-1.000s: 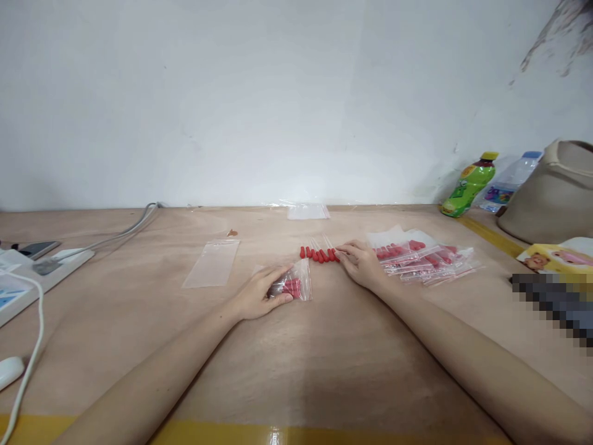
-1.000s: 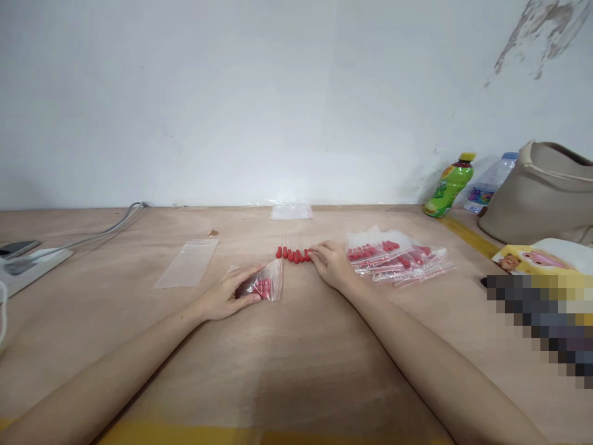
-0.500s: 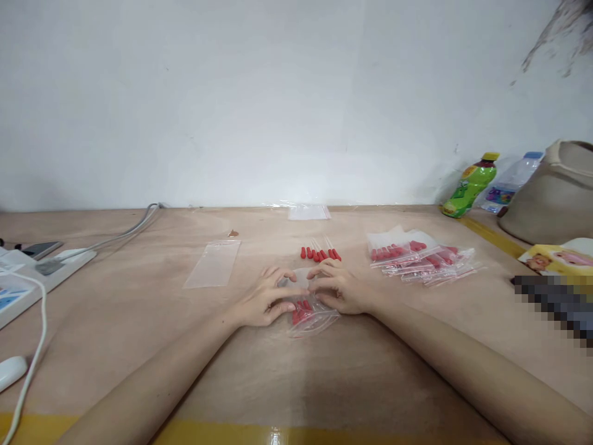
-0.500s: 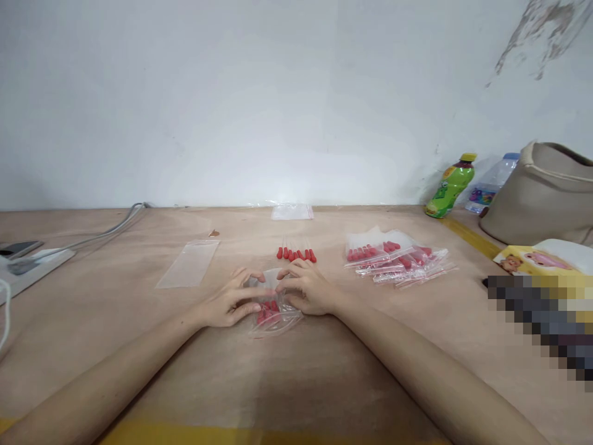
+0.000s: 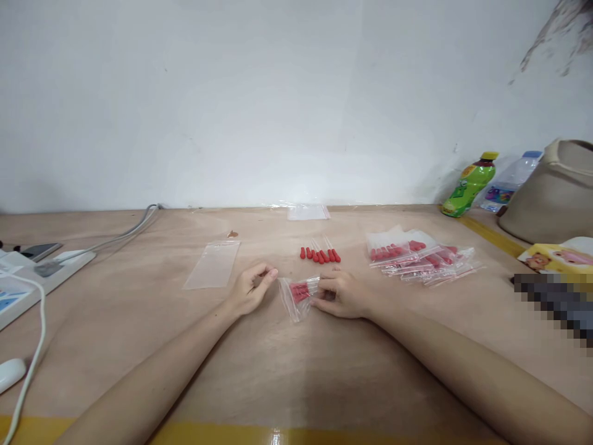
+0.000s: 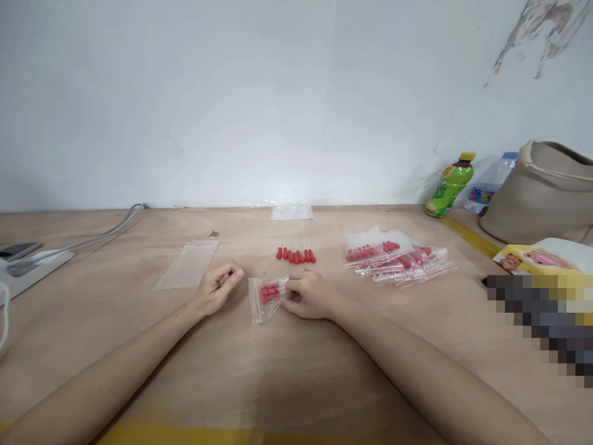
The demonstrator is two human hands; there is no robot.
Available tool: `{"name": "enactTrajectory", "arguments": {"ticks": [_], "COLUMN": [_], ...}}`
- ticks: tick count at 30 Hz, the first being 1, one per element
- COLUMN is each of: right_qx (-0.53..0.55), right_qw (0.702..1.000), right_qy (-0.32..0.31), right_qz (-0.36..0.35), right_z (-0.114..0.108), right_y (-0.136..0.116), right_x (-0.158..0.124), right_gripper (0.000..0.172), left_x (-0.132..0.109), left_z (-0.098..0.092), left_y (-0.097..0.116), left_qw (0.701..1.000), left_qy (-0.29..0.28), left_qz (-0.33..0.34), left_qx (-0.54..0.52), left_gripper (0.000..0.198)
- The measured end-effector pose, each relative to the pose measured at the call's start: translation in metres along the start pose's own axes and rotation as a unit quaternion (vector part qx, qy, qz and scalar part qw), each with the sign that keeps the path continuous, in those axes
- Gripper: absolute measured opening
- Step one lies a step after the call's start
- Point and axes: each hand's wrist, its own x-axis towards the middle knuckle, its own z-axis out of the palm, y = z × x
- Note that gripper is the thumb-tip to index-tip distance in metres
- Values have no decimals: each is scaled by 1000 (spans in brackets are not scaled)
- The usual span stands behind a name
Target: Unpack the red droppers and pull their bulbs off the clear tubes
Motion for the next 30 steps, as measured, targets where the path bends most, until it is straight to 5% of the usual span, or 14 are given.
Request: {"name": "enactTrajectory", "arguments": {"ticks": [5,9,21,26,30], "right_qx": [13,21,28,31,36], "right_qw": [996,991,998,998,998], "right_qy": [33,68,30,34,38], "right_qz": [76,109,37,40,40], "right_z": [5,3,8,9,8], "right_y": [0,-2,14,16,16], "right_x": [-5,-10,-15,-15,-15], "right_gripper": [25,14,30,32,32], "left_x": [-2,0,12,11,9], "left_z": [4,11,17,17,19], "left_y": [4,3,-2,6,4], "left_qw": [993,991,976,974,976], "left_qy": [-91,-126,-218,-222,-199], "left_qz": [69,33,12,31,60], "left_qx": [-17,-34,-23,41,69], "left_gripper": [18,28,38,14,14]}}
